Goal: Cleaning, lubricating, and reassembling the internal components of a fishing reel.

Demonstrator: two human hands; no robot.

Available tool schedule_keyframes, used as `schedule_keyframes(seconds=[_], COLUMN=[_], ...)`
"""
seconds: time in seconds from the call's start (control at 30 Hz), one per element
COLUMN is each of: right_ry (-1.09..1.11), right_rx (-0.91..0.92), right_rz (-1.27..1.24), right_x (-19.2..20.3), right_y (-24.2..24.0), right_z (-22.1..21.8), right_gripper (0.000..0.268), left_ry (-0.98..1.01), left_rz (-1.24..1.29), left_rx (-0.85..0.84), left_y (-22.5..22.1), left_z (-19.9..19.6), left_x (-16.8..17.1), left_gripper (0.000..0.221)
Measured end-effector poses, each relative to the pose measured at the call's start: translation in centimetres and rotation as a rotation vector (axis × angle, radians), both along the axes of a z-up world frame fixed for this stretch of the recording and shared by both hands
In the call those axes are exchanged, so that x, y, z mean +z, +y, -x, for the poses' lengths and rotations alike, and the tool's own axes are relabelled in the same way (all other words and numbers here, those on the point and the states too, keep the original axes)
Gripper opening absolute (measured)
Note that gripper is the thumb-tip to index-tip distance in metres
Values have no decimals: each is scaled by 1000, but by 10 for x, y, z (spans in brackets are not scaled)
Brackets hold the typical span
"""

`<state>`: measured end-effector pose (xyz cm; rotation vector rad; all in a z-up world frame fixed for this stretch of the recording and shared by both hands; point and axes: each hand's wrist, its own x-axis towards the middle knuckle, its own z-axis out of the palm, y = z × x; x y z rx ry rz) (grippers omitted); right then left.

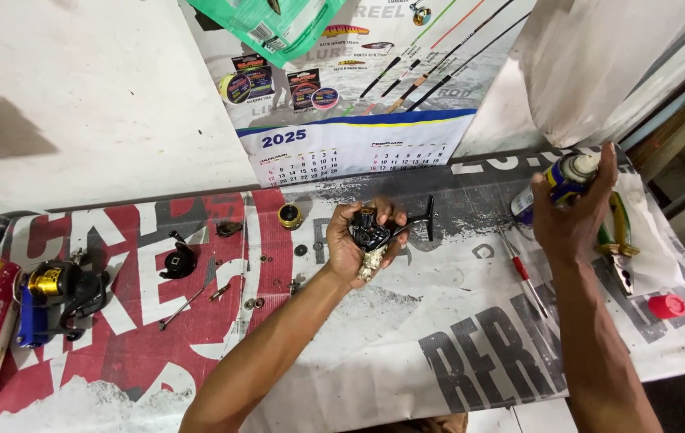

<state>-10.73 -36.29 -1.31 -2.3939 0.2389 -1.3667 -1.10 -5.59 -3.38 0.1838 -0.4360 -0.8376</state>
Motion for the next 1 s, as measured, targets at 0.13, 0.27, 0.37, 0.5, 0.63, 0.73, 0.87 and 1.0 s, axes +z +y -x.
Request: schedule_keyframes(seconds=[0.13,0.27,0.37,0.5,0.63,0.73,0.87,1.0], right_ry=[-12,77,94,-104,-321,-261,-47,44], right_rx=[-45,-66,-45,-5,-1,306,411,376], right_rz=[-26,-137,-168,-29,43,242,356,355], right_x=[-28,-19,-18,-30,24,30,11,6], right_y=[-20,-16,-19,-25,68,147,212,225], right_z=[-17,-17,-13,-19,-6,1,-4,-11], right_gripper=[85,91,93,95,65,54,43,36], left_ry=[3,34,33,38,28,12,56,33], left_rz=[-40,-13,-14,-53,35,18,-31,-48], left_rx=[23,33,56,120,140,162,259,276], left_y=[3,8,10,13,14,13,18,10], left_z=[-3,-9,-10,-11,-15,-14,6,-18], left_x=[0,-4,-1,1,4,2,39,-9], left_gripper=[36,36,36,36,35,34,35,35])
